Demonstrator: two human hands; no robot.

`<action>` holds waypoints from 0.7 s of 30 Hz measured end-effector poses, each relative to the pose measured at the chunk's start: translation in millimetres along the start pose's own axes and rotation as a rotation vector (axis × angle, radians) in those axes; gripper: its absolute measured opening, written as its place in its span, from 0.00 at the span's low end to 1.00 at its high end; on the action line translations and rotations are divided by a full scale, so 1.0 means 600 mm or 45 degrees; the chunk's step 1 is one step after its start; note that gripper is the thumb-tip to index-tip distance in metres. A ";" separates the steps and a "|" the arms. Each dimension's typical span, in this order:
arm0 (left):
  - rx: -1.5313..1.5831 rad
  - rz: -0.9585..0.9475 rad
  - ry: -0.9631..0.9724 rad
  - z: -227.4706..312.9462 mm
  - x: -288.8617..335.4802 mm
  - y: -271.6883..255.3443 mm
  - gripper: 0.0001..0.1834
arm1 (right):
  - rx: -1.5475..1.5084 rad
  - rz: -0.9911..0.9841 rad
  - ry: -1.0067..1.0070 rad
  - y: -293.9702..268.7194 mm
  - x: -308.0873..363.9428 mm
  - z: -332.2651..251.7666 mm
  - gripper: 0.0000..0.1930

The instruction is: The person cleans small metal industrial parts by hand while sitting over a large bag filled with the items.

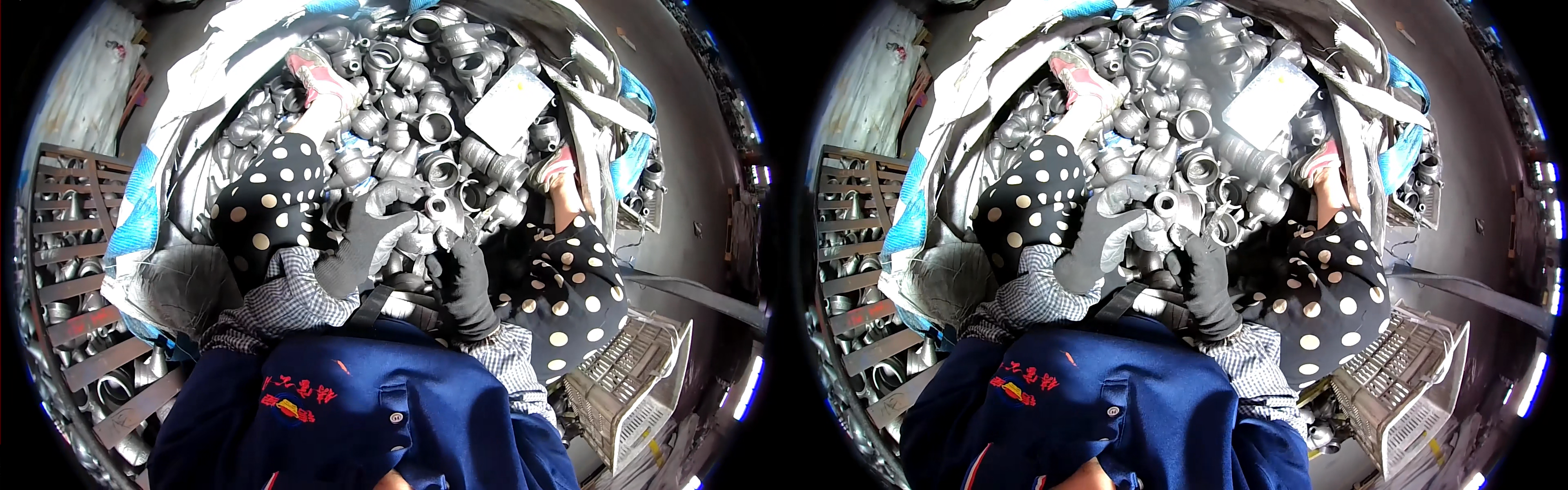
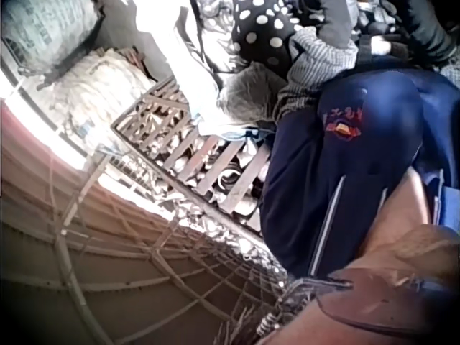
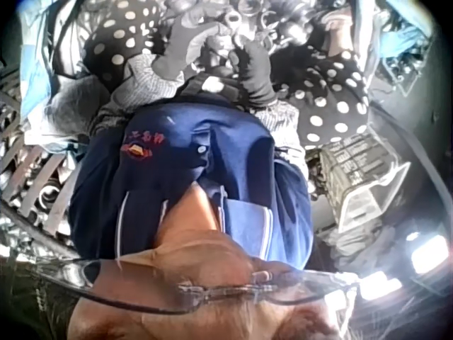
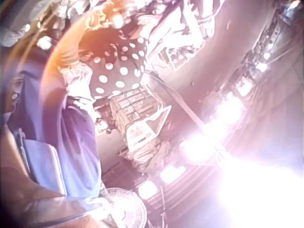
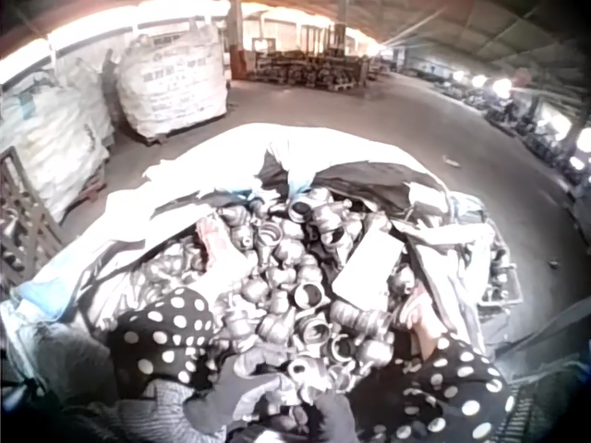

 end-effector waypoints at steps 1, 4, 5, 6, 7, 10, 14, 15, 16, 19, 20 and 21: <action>0.055 0.021 -0.074 -0.006 0.001 0.001 0.14 | -0.006 -0.001 -0.010 0.000 0.000 -0.001 0.11; 0.113 0.017 -0.221 -0.018 0.002 0.003 0.13 | -0.606 -0.001 0.256 0.011 0.005 0.016 0.11; 0.114 0.006 -0.257 -0.021 0.002 0.002 0.13 | -0.622 0.031 0.248 0.017 0.006 0.009 0.12; 0.108 0.007 -0.242 -0.023 0.001 -0.002 0.14 | -0.569 0.041 0.222 0.018 0.007 0.002 0.12; 0.103 0.008 -0.227 -0.028 0.001 -0.007 0.14 | -0.517 0.053 0.199 0.019 0.008 -0.006 0.13; 0.215 -0.077 -0.113 -0.022 0.002 -0.001 0.16 | -0.432 0.068 0.238 0.013 0.013 -0.001 0.14; 0.296 -0.077 -0.124 -0.014 0.009 -0.003 0.19 | -0.902 -0.066 0.432 0.014 0.014 0.051 0.18; 0.226 -0.187 0.075 0.012 0.008 0.004 0.21 | -1.014 -0.075 0.450 0.021 0.014 0.045 0.18; 0.211 -0.151 -0.002 0.003 0.011 0.003 0.22 | -1.126 -0.084 0.468 0.030 0.014 0.036 0.19; 0.052 -0.106 -0.136 -0.007 0.019 0.004 0.25 | -1.036 -0.039 0.483 0.021 0.014 0.047 0.19; 0.016 -0.095 -0.165 -0.012 0.022 0.005 0.26 | -1.037 -0.070 0.469 0.019 0.014 0.050 0.19; -0.024 -0.079 -0.195 -0.016 0.027 0.004 0.26 | -1.039 -0.057 0.472 0.020 0.013 0.048 0.19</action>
Point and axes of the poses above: each hand's wrist, its own x-axis away from the middle knuckle, its own y-axis out of the palm, z = x × y, the point moved 9 cm from there along -x, towards the middle knuckle, and after that the axes turned 5 degrees about -z, right-handed, at the moved point
